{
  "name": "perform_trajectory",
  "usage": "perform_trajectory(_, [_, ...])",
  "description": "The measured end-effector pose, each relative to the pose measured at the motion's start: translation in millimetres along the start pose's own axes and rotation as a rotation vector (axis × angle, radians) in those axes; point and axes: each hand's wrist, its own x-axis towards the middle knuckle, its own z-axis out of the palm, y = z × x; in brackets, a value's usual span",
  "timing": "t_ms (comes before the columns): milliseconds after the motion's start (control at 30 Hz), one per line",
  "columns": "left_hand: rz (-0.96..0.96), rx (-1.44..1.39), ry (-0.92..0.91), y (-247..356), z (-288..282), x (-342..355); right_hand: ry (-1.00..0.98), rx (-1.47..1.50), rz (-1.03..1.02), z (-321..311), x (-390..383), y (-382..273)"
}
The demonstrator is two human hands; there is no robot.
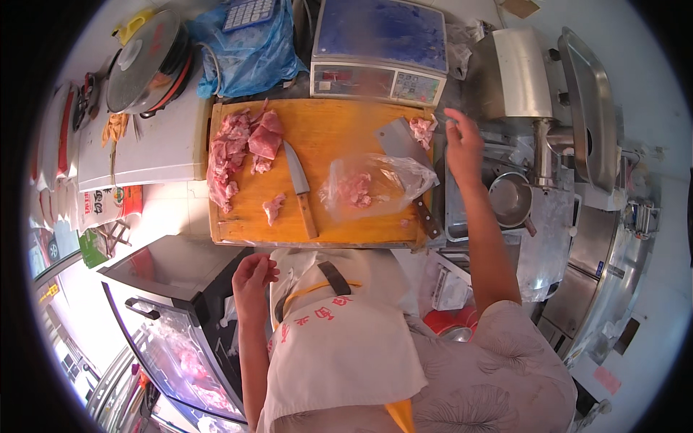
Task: The person cuts raw meat into smaller pieces on a wooden cutting board using a knife and places the pieces into a plastic bag. They then wipe the cutting board with a cloth and place the bag into a display case.
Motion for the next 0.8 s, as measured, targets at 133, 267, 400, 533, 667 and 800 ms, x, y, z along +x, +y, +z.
perform_trajectory(133, [0.084,0.144,0.021,-12.6,0.5,13.8,0.043,0.516,0.216,-35.5,-11.9,-93.4])
perform_trajectory(267, [0.190,0.422,0.137,-24.1,-3.1,38.6,-0.162,0.846,-0.032,-48.6,-69.2,-185.9])
perform_trajectory(400, [0.616,0.800,0.278,-28.0,20.2,77.0,-0.585,0.604,-0.277,3.3,-104.5,-236.7])
perform_trajectory(533, [0.715,1.000,0.225,-10.3,37.1,108.8,-0.709,0.537,-0.058,68.8,-142.4,-229.9])
perform_trajectory(667, [0.313,0.688,-0.006,8.9,26.2,117.8,-0.674,0.472,0.073,100.8,-159.9,-212.1])
perform_trajectory(800, [0.032,-0.077,-0.371,28.1,-6.8,95.3,-0.609,0.712,0.394,114.2,-162.2,-224.1])
